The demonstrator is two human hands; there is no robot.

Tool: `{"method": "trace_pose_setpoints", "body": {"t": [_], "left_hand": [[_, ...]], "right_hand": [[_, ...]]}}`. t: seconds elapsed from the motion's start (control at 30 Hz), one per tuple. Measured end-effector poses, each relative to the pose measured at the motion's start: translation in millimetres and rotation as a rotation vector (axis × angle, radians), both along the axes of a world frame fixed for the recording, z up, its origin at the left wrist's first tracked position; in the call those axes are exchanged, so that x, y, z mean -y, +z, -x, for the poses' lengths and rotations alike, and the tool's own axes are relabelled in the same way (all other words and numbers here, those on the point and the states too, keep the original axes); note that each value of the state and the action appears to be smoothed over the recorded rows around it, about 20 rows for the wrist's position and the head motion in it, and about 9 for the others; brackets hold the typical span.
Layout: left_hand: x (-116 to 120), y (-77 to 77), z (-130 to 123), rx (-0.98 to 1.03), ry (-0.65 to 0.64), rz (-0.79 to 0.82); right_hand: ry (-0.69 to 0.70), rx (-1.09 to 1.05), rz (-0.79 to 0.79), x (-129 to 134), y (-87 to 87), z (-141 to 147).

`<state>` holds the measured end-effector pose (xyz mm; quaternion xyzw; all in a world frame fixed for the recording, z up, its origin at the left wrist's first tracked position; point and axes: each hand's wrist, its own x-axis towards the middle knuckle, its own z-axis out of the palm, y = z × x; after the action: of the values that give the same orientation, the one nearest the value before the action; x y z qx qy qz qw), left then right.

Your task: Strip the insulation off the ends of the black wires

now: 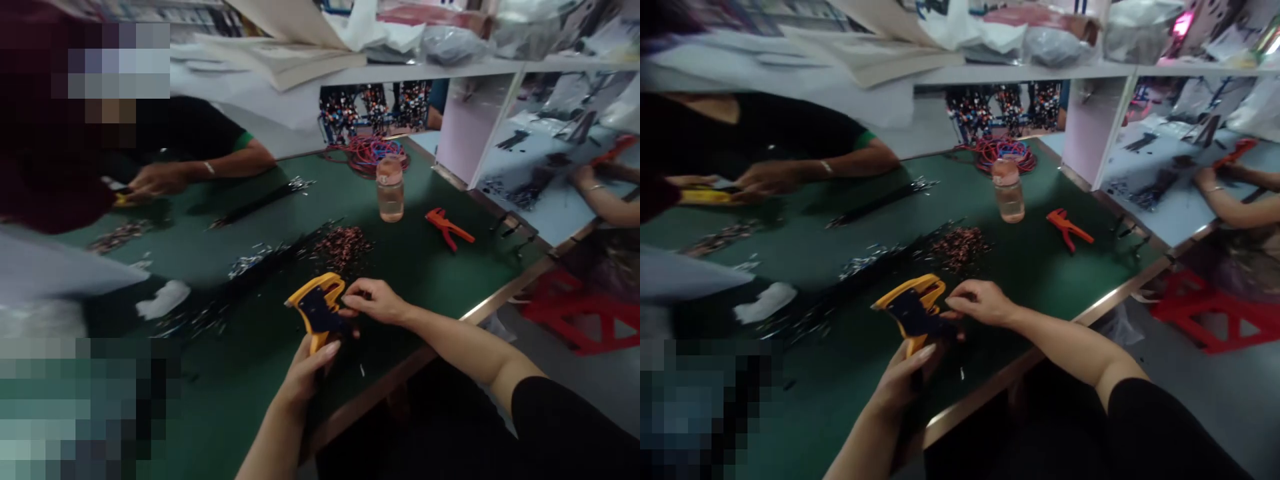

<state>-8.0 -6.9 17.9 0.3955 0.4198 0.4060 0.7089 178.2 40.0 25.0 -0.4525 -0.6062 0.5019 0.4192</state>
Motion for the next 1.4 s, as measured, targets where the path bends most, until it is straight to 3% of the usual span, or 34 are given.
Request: {"method": "trace_pose_setpoints", "body": {"t": [0.2,0.5,0.77,1.03,1.1,1.27,1.4], "left_hand": [[4.7,8.3,-3.7,-0.057,0.039,0.067],[4.4,7.5,-6.3,-0.040,0.078,0.048],[-1.3,-3.3,-8.2,-0.004,0.037,-0.043],[-14.6,-6.8,-8.5,0.232,0.138,-0.104],[-17.0,-6.9,-6.9,0.271,0.192,-0.146],[-18.4,-8.6,-6.5,0.381,0.265,-0.128],[-19.2,-11.9,-6.7,0.442,0.262,-0.100]], "right_hand": [[0.052,-0.035,0.052,-0.9,-7.2,0.8],[-0.041,-0.035,0.028,0.3,-10.3,6.4],[-0.343,-0.218,0.046,-20.6,-27.5,-1.8],[-0.354,0.157,-0.237,-22.7,-28.6,-24.5],[-0.278,0.200,-0.315,-20.5,-26.7,-24.9],[0.110,0.236,-0.589,-2.0,-24.8,-8.4],[0.153,0.261,-0.758,4.8,-24.2,0.3]]}}
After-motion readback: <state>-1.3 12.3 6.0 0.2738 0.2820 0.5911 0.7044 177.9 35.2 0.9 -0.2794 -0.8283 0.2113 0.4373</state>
